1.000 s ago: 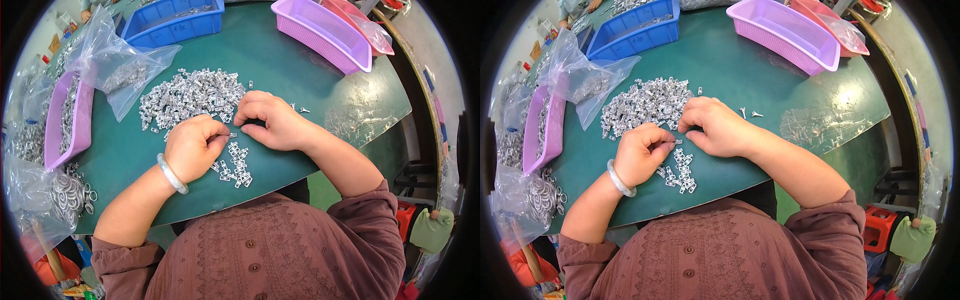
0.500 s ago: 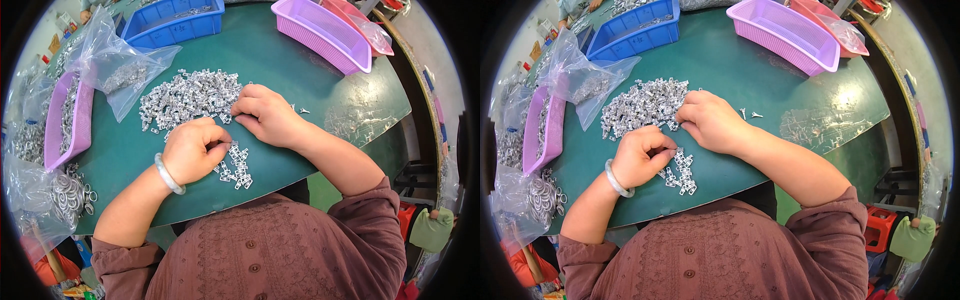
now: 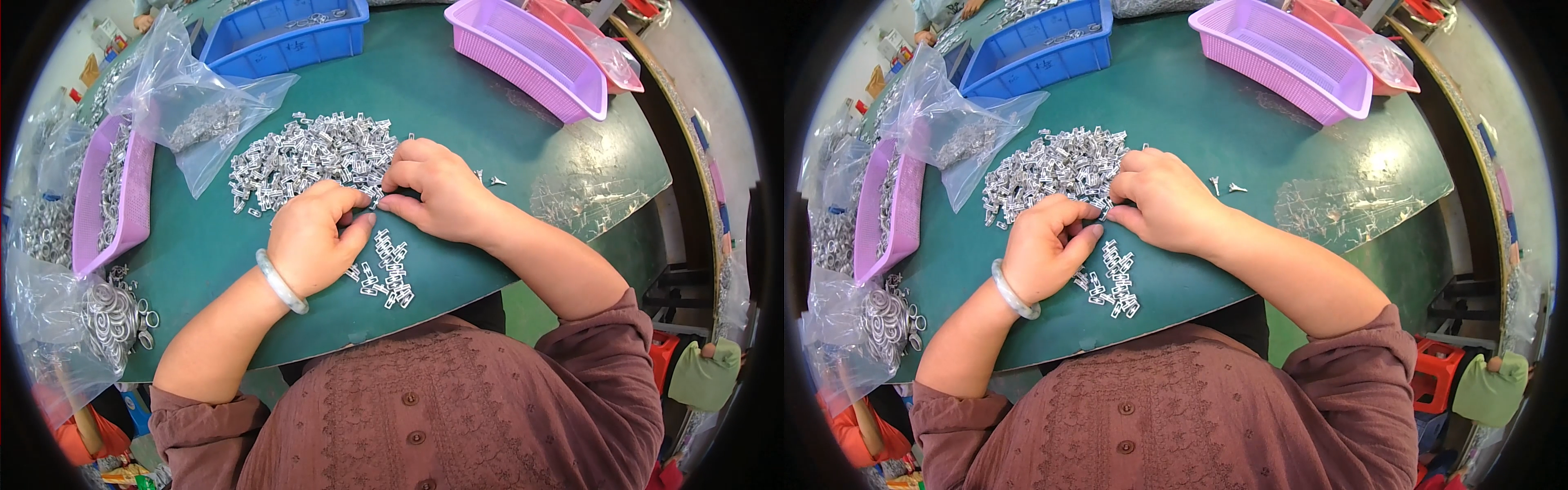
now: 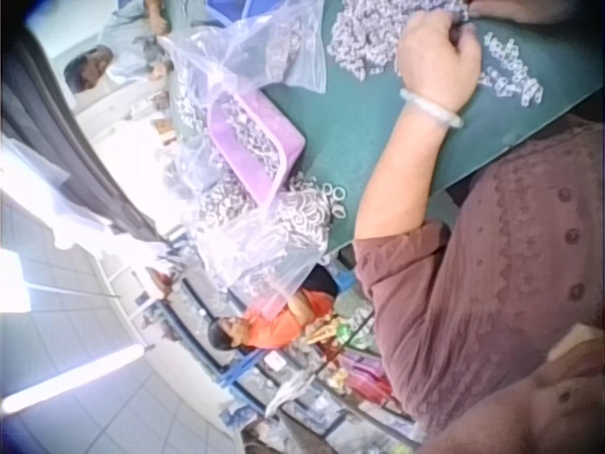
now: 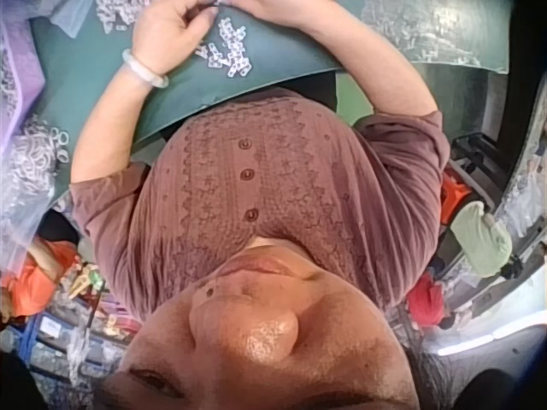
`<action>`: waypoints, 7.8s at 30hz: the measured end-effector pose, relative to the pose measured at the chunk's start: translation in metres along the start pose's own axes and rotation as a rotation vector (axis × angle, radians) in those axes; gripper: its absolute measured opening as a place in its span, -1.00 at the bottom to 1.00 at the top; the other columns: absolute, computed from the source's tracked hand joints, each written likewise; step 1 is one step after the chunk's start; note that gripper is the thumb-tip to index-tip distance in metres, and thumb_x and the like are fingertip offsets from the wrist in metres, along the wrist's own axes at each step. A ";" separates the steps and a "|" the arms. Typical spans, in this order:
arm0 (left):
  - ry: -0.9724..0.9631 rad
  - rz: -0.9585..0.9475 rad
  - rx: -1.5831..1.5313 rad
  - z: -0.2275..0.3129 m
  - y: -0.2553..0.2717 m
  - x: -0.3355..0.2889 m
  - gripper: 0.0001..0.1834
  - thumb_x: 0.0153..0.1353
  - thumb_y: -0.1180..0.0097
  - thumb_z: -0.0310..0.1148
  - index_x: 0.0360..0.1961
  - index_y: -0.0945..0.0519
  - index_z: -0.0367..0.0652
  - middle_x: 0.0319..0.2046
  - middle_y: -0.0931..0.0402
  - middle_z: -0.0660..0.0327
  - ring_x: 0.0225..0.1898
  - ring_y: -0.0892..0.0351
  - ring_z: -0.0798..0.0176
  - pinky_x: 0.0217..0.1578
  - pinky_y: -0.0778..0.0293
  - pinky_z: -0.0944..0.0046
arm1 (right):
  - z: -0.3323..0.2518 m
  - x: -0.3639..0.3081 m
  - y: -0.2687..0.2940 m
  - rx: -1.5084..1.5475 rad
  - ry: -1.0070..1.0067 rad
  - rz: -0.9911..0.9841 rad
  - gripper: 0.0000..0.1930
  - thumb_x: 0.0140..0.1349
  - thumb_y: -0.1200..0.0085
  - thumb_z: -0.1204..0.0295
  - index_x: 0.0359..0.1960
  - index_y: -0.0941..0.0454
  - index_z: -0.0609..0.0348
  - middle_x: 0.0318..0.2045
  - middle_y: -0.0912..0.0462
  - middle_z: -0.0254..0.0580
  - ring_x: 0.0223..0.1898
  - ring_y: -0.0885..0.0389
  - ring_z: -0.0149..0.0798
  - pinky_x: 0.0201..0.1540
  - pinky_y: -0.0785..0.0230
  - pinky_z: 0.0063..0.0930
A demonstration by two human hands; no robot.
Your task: The person assembles small metal fasteners by joining two components together by hand and sets the finished pieces on the table.
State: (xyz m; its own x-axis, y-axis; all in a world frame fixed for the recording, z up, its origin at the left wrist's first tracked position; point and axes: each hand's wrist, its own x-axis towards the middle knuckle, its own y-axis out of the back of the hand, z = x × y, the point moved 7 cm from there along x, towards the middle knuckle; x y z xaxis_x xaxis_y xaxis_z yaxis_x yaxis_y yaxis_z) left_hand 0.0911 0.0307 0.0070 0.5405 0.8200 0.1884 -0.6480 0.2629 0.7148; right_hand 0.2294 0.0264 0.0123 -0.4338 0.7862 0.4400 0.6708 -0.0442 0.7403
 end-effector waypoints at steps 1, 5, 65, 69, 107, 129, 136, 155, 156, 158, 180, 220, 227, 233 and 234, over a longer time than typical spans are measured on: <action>0.001 0.001 0.001 0.000 -0.001 0.000 -0.87 0.05 -0.23 -0.40 -0.34 -0.65 -0.15 -0.48 -0.51 0.16 -0.48 -0.55 0.13 -0.45 -0.45 0.18 | 0.001 0.000 -0.001 0.001 0.002 0.000 -0.92 -0.01 -0.18 0.48 -0.48 -0.57 0.18 -0.42 -0.50 -0.14 -0.27 -0.49 -0.02 -0.19 -0.36 -0.19; -0.025 0.064 0.068 0.000 -0.002 0.002 -0.91 0.07 -0.21 -0.37 -0.39 -0.66 -0.10 -0.48 -0.52 0.19 -0.45 -0.55 0.10 -0.43 -0.45 0.16 | 0.004 0.000 -0.002 -0.023 -0.001 -0.016 -0.92 0.00 -0.18 0.45 -0.49 -0.58 0.17 -0.44 -0.50 -0.15 -0.29 -0.50 -0.02 -0.23 -0.34 -0.18; -0.098 0.025 0.083 -0.005 0.012 -0.005 -0.80 0.10 -0.16 -0.45 -0.23 -0.66 -0.22 -0.51 -0.50 0.09 -0.52 -0.52 0.12 -0.44 -0.45 0.23 | 0.004 0.051 0.022 -0.091 -0.006 -0.259 -0.91 0.00 -0.19 0.46 -0.46 -0.59 0.20 -0.48 -0.56 -0.12 -0.41 -0.57 -0.10 -0.33 -0.42 -0.29; -0.148 0.055 0.056 -0.003 0.010 -0.003 -0.84 0.10 -0.16 -0.47 -0.27 -0.66 -0.24 -0.52 -0.49 0.10 -0.51 -0.51 0.13 -0.46 -0.42 0.22 | -0.003 0.016 0.007 -0.100 -0.073 -0.269 -0.85 0.00 -0.22 0.38 -0.47 -0.60 0.19 -0.44 -0.56 -0.11 -0.31 -0.56 -0.01 -0.22 -0.41 -0.21; -0.100 0.028 0.006 0.002 0.003 -0.003 -0.94 -0.02 -0.25 -0.48 -0.48 -0.61 -0.14 -0.56 -0.46 0.21 -0.51 -0.52 0.15 -0.48 -0.44 0.21 | -0.010 -0.001 -0.008 0.099 0.029 -0.183 -0.86 -0.05 -0.28 0.49 -0.41 -0.59 0.12 -0.45 -0.55 -0.30 -0.34 -0.55 -0.16 -0.16 -0.26 -0.31; -0.078 -0.195 -0.042 0.000 0.004 -0.002 -0.90 -0.05 -0.29 -0.56 -0.45 -0.63 -0.22 -0.55 -0.42 0.27 -0.58 -0.40 0.43 -0.57 -0.33 0.40 | -0.007 0.005 -0.014 -0.106 -0.021 -0.036 -0.93 0.02 -0.21 0.46 -0.49 -0.57 0.14 -0.49 -0.52 -0.27 -0.33 -0.52 -0.16 -0.21 -0.28 -0.30; -0.037 -0.005 -0.072 -0.013 0.010 0.000 -0.78 0.00 -0.25 -0.57 -0.26 -0.63 -0.22 -0.52 -0.45 0.28 -0.58 -0.36 0.47 -0.54 -0.33 0.45 | -0.009 0.005 -0.011 -0.073 -0.023 -0.015 -0.94 0.03 -0.19 0.46 -0.49 -0.56 0.13 -0.49 -0.51 -0.29 -0.35 -0.51 -0.17 -0.23 -0.25 -0.30; -0.083 0.012 -0.036 -0.004 0.010 0.000 -0.89 0.02 -0.26 -0.44 -0.37 -0.64 -0.15 -0.53 -0.49 0.18 -0.52 -0.52 0.17 -0.48 -0.44 0.23 | -0.009 0.002 -0.006 0.139 0.009 -0.053 -0.92 0.00 -0.21 0.53 -0.47 -0.55 0.12 -0.48 -0.55 -0.33 -0.38 -0.54 -0.24 -0.15 -0.25 -0.38; -0.116 0.040 -0.034 -0.004 0.011 -0.002 -0.91 0.02 -0.26 -0.43 -0.40 -0.64 -0.14 -0.52 -0.49 0.18 -0.51 -0.53 0.15 -0.47 -0.45 0.23 | -0.009 0.002 -0.007 0.139 0.011 -0.054 -0.92 0.00 -0.21 0.53 -0.47 -0.55 0.12 -0.48 -0.55 -0.33 -0.38 -0.54 -0.24 -0.15 -0.25 -0.38; -0.116 0.019 -0.008 -0.002 0.010 -0.002 -0.92 0.01 -0.26 -0.43 -0.42 -0.63 -0.14 -0.52 -0.50 0.18 -0.51 -0.54 0.13 -0.47 -0.45 0.22 | -0.008 0.002 -0.010 0.148 0.015 -0.089 -0.91 -0.02 -0.21 0.54 -0.46 -0.55 0.12 -0.47 -0.55 -0.33 -0.36 -0.54 -0.24 -0.15 -0.25 -0.37; -0.203 -0.057 0.108 0.004 0.009 -0.004 -0.95 -0.01 -0.23 -0.40 -0.48 -0.64 -0.09 -0.53 -0.50 0.21 -0.49 -0.55 0.11 -0.46 -0.47 0.17 | -0.009 0.008 -0.016 -0.094 0.012 0.003 -0.93 0.01 -0.22 0.48 -0.50 -0.56 0.11 -0.48 -0.52 -0.33 -0.35 -0.51 -0.20 -0.24 -0.26 -0.32; -0.111 0.035 0.048 0.000 0.007 -0.002 -0.97 0.02 -0.21 -0.42 -0.50 -0.61 -0.12 -0.53 -0.50 0.19 -0.48 -0.55 0.10 -0.46 -0.46 0.16 | -0.004 0.006 -0.010 0.251 -0.052 -0.145 -0.88 0.00 -0.23 0.57 -0.45 -0.53 0.14 -0.49 -0.52 -0.34 -0.45 -0.52 -0.31 -0.26 -0.29 -0.45; -0.153 0.030 0.112 0.004 0.006 -0.003 -0.98 -0.01 -0.18 -0.46 -0.51 -0.59 -0.11 -0.55 -0.47 0.21 -0.47 -0.55 0.10 -0.46 -0.46 0.15 | 0.000 0.017 -0.004 0.050 0.022 0.014 -0.94 0.00 -0.16 0.52 -0.47 -0.55 0.16 -0.47 -0.53 -0.16 -0.34 -0.54 -0.05 -0.26 -0.37 -0.22; -0.158 0.007 0.104 0.005 0.007 -0.003 -0.96 -0.03 -0.18 -0.47 -0.51 -0.56 -0.11 -0.55 -0.47 0.22 -0.47 -0.55 0.12 -0.47 -0.46 0.16 | 0.004 0.013 0.001 -0.009 0.022 0.006 -0.90 -0.01 -0.14 0.59 -0.43 -0.52 0.19 -0.45 -0.50 -0.21 -0.35 -0.50 -0.09 -0.32 -0.37 -0.26; -0.162 -0.009 0.095 0.006 0.007 -0.003 -0.96 -0.04 -0.18 -0.48 -0.52 -0.56 -0.11 -0.55 -0.47 0.22 -0.48 -0.54 0.12 -0.48 -0.45 0.16 | 0.004 0.013 0.001 -0.009 0.022 0.005 -0.90 -0.01 -0.14 0.59 -0.43 -0.52 0.19 -0.45 -0.50 -0.21 -0.35 -0.50 -0.09 -0.32 -0.37 -0.26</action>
State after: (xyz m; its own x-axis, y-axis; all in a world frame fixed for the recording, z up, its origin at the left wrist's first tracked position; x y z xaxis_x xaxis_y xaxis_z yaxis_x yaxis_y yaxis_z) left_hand 0.0882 0.0268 0.0150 0.6299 0.7236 0.2822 -0.5935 0.2141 0.7758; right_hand 0.2272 0.0387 0.0166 -0.4434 0.7725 0.4546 0.6679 -0.0536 0.7424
